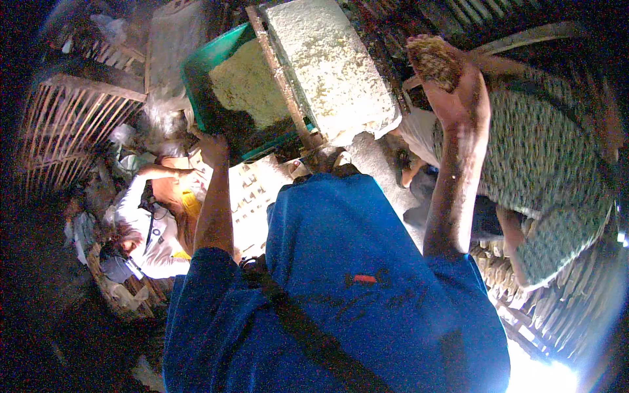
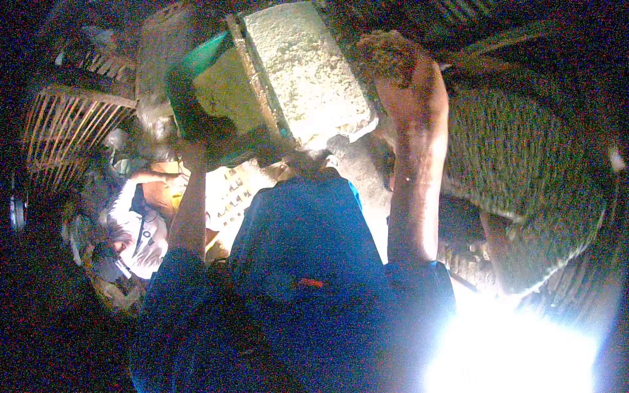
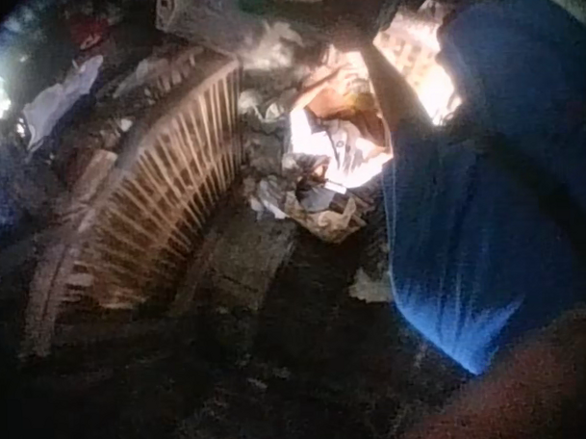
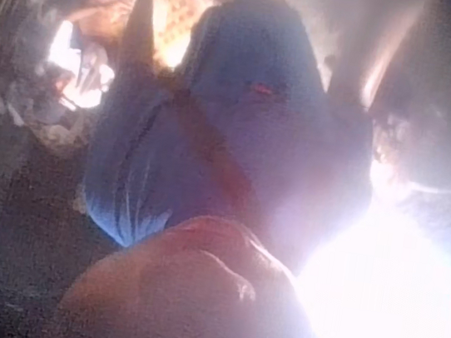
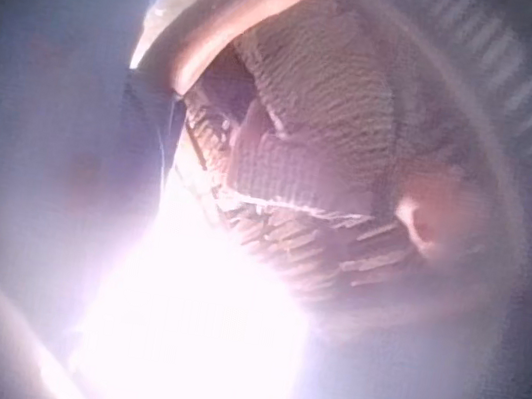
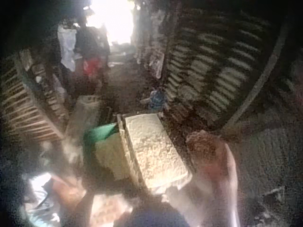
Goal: The person scoops a white granular substance from a green tray and spreads it onto a rectangular block of substrate. The person then places the block onto a wooden rack filled with similar blocks. Another person is visible in the background working with crates.
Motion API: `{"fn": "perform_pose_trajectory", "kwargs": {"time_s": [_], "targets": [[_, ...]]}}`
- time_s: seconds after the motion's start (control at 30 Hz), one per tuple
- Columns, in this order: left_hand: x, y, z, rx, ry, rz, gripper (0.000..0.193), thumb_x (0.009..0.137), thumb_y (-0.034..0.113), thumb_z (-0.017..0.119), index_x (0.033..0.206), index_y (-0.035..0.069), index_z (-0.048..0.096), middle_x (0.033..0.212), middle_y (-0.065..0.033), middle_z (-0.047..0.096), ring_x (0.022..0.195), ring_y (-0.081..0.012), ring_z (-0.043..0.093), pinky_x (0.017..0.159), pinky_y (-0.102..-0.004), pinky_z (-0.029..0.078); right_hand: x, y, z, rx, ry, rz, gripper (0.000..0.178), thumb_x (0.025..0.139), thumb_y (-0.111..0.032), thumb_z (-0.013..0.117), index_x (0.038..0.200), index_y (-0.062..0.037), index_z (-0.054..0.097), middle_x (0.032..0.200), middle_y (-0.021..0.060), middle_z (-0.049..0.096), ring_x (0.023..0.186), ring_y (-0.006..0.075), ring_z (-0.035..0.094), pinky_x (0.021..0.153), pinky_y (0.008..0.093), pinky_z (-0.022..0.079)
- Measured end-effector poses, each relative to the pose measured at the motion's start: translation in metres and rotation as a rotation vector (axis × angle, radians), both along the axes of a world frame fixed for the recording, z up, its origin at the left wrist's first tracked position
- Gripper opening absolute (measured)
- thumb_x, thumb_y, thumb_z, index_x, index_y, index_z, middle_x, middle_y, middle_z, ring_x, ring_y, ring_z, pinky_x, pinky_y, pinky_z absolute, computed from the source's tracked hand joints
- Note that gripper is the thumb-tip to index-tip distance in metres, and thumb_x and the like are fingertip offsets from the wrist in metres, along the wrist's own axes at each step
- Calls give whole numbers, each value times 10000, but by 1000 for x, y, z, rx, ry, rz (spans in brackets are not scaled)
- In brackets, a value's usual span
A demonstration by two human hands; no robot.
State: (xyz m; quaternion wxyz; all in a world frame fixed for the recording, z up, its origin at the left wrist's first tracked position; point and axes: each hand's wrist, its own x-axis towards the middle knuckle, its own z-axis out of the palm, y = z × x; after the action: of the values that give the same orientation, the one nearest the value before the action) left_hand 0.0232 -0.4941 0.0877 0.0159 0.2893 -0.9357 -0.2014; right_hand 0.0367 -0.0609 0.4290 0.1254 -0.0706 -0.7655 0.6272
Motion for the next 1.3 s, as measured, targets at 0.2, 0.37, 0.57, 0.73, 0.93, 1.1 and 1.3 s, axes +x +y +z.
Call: {"fn": "perform_pose_trajectory", "kwargs": {"time_s": [0.2, 0.37, 0.57, 0.73, 0.93, 1.1, 1.3], "targets": [[3, -2, 17, 58, -13, 22, 933, 798, 300, 610, 1542, 135, 71, 1079, -287, 642, 903, -428, 668, 801, -531, 538, -6, -26, 18, -918, -83, -228, 230, 918, -49, 466, 1054, 71, 608, 1095, 273, 645, 1094, 381, 604, 1033, 462, 460], [-2, 6, 39, 35, -179, 8, 929, 807, 318, 609, 1533, 91, 75, 1060, -286, 652, 900, -412, 677, 790, -518, 556, 23, -20, 25, 355, -24, -84, 300, 892, -48, 515, 1146, 85, 601, 1129, 220, 660, 1070, 313, 630, 980, 428, 500], [-3, -18, -2, -74, -204, 37, 844, 820, 389, 625, 1475, 57, 210, 1075, -292, 638, 902, -404, 683, 769, -511, 565, 16, 0, 7, -653, -87, -1, 291, 909, -39, 556, 1180, 59, 598, 1167, 171, 666, 1117, 242, 627, 1061, 367, 460], [-7, -14, -3, -105, -198, 66, 806, 835, 416, 622, 1463, 77, 247, 1073, -345, 614, 878, -404, 692, 752, -512, 570, 13, -3, -14, -295, 2, 79, 375, 836, 104, 589, 1204, 36, 596, 1153, 127, 684, 1046, 191, 659, 1009, 328, 492], [-2, -8, 12, -167, -152, 31, 863, 849, 354, 603, 1522, 114, 119, 1034, -399, 608, 854, -410, 697, 706, -481, 579, 25, 1, 18, -1173, -94, 98, 298, 910, 44, 535, 1204, 76, 571, 1212, 182, 645, 1124, 239, 626, 1037, 363, 479], [9, -13, 20, -42, -27, -6, 854, 855, 282, 580, 1534, 113, 91, 1028, -390, 615, 838, -419, 690, 699, -479, 564, 34, -17, 40, -349, -56, 29, 318, 984, -67, 425, 1223, 118, 522, 1259, 265, 586, 1197, 348, 566, 1099, 453, 416], [6, 4, 56, 22, -104, 60, 827, 855, 251, 580, 1528, 114, 119, 1050, -335, 634, 862, -430, 675, 754, -517, 543, 29, -24, 45, -701, 7, 68, 314, 971, -50, 447, 1224, 122, 517, 1273, 246, 583, 1202, 317, 566, 1088, 426, 434]]}}
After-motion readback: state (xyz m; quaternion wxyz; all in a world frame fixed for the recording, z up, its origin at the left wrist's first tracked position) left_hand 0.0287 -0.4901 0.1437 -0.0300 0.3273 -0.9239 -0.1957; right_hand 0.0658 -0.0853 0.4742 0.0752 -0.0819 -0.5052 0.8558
